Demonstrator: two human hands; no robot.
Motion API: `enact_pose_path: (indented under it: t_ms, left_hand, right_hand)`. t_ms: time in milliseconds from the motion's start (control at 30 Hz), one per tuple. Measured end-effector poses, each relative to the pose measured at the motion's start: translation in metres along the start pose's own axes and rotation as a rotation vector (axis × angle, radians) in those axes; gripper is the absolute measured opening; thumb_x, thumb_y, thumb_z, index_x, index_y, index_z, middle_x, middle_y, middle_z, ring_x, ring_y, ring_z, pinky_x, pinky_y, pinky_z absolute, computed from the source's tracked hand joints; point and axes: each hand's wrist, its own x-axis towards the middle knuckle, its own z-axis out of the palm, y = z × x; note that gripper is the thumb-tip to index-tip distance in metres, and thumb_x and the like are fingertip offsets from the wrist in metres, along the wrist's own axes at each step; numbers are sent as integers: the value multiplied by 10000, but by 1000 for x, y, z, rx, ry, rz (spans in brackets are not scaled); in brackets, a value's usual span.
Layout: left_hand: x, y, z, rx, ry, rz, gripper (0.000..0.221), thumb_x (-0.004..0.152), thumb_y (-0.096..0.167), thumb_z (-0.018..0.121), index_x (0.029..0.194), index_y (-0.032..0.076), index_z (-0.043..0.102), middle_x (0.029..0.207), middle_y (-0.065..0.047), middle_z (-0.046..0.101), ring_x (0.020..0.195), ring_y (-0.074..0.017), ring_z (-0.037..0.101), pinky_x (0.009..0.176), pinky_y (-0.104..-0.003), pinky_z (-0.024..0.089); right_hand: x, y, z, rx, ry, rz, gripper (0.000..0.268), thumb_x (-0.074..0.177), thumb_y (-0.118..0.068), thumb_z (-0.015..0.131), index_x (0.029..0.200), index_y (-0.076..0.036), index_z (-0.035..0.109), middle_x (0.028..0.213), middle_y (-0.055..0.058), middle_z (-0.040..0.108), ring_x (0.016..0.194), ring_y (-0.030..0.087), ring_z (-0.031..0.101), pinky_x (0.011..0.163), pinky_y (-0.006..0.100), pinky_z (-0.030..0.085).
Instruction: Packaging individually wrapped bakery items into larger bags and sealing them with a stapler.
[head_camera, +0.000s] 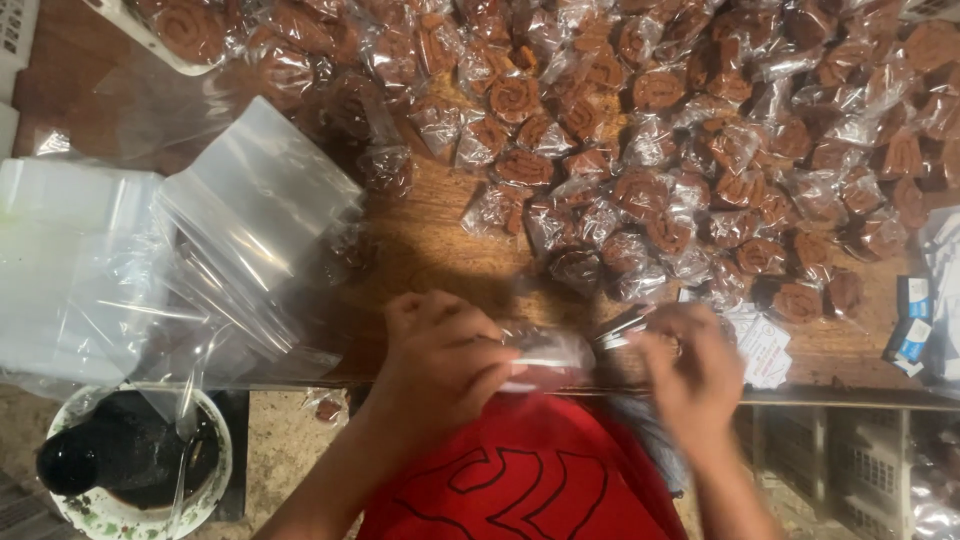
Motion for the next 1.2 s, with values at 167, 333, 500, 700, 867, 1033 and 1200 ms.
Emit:
enact_pose_path:
  t_ms: [167,333,500,700,867,1033,1200]
  left_hand:
    - [7,-4,6,-45,202,12,102,830,114,749,830,213,724,856,102,619,892,-196,556,855,-441,277]
    - [-6,-18,31,26,174,-47,82,819,293,799,883,338,775,836,110,595,922,-167,561,884,-448,340]
    - [-6,-14,30,12,213,-63,121,809,267,797,907,333,771,852,99,572,898,-180,564,840,-436,361]
    - [3,2,20,-32,205,-44,107,803,190,831,849,221,739,893,68,582,868,-221,502,815,-431,293]
    - [6,6,22,-56,229,-38,86,813,152,816,835,195,744,896,68,595,838,-196,493,769,-412,270]
    - [5,8,23,-81,210,-35,90,836,211,828,846,204,739,898,67,589,846,-202,485,781,-403,300]
    - [-3,6,16,-268,225,-111,297,777,162,920,985,72,728,975,-72,602,887,-242,557,764,-331,519]
  right_hand:
    - [5,45,-24,-669,-686,-41,568,774,73,718,1259,-222,709,1256,9,600,882,232,512,737,379,487]
    - [4,61,-18,-736,-733,7,179,753,-220,689,931,-216,703,1030,74,637,844,342,654,675,459,550]
    - [23,39,-26,-206,-668,408,185,781,-130,741,956,-82,780,930,185,776,814,451,742,689,538,606]
    - [19,0,-14,470,-338,468,386,725,-195,824,1043,-61,652,1016,91,761,944,222,753,852,325,630]
    - [46,-48,8,312,-521,-89,370,838,-143,774,1146,-71,582,1205,156,711,1149,309,729,967,393,658]
    - [50,-63,7,109,-515,-135,234,893,-182,696,1075,-43,649,1114,108,736,1046,250,738,892,345,624]
    - [37,-34,8,62,-435,-148,228,887,-57,637,1115,-69,640,970,61,784,660,113,791,464,153,640]
